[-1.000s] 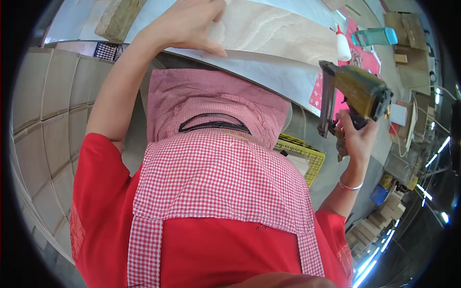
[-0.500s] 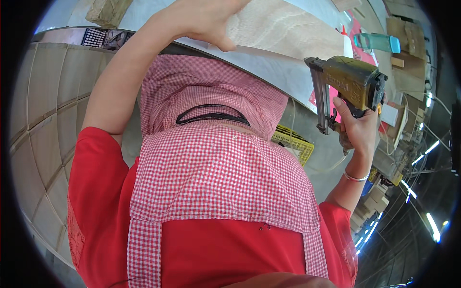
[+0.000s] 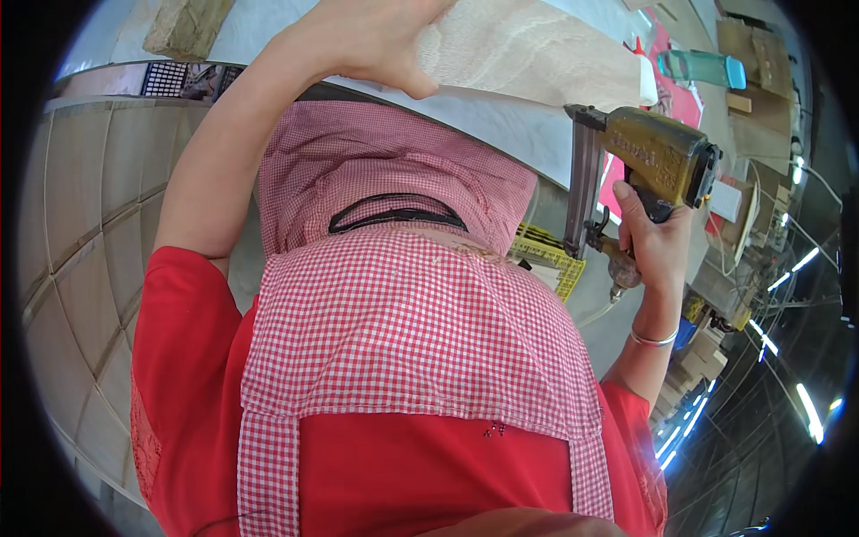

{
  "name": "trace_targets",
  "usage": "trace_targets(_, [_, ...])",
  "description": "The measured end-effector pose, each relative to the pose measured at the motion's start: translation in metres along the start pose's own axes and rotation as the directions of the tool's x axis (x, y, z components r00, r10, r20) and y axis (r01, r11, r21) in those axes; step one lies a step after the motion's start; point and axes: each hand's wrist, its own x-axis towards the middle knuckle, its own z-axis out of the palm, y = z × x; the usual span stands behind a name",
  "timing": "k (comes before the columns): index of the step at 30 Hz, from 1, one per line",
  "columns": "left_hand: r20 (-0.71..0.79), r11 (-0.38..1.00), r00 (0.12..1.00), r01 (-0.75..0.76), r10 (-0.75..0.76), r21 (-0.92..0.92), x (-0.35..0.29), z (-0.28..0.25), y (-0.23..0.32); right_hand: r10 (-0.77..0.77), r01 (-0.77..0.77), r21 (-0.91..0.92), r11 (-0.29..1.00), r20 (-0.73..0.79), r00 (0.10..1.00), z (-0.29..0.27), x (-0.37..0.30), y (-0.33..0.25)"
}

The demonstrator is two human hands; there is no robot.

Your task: Assemble small wooden boxes using glue, a pneumatic nail gun, and a hammer.

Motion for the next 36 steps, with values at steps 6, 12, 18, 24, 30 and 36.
trace_targets(6, [-0.052,0.991,0.994,-0.102,0.098,-0.085,-0.007,0.007,-0.014,-0.022,0.021,-0.114,0.993,-0.005,1.0,-0.002,0.004,-0.008])
trace_targets(12, [0.136,0.971,0.986,-0.068,0.101,-0.23,-0.016,-0.01,-0.026,-0.111,0.101,-0.134,0.986,-0.066,0.992,0.0,0.005,-0.028])
trace_targets(18, [-0.046,0.945,0.984,-0.178,0.172,-0.276,-0.014,0.011,-0.033,-0.247,0.252,-0.131,0.959,0.053,0.968,0.018,-0.001,-0.037])
trace_targets(24, [-0.104,0.929,0.983,-0.179,0.153,-0.325,-0.002,0.02,-0.023,-0.305,0.316,-0.032,0.948,0.188,0.934,0.031,0.003,-0.051])
trace_targets(30, [-0.209,0.917,0.962,-0.24,0.179,-0.32,0.005,0.029,-0.02,-0.297,0.316,-0.043,0.948,0.24,0.924,0.03,0.007,-0.058])
trace_targets(36, [-0.242,0.913,0.95,-0.268,0.197,-0.307,0.005,0.032,-0.02,-0.256,0.272,-0.054,0.961,0.21,0.944,0.036,-0.001,-0.061])
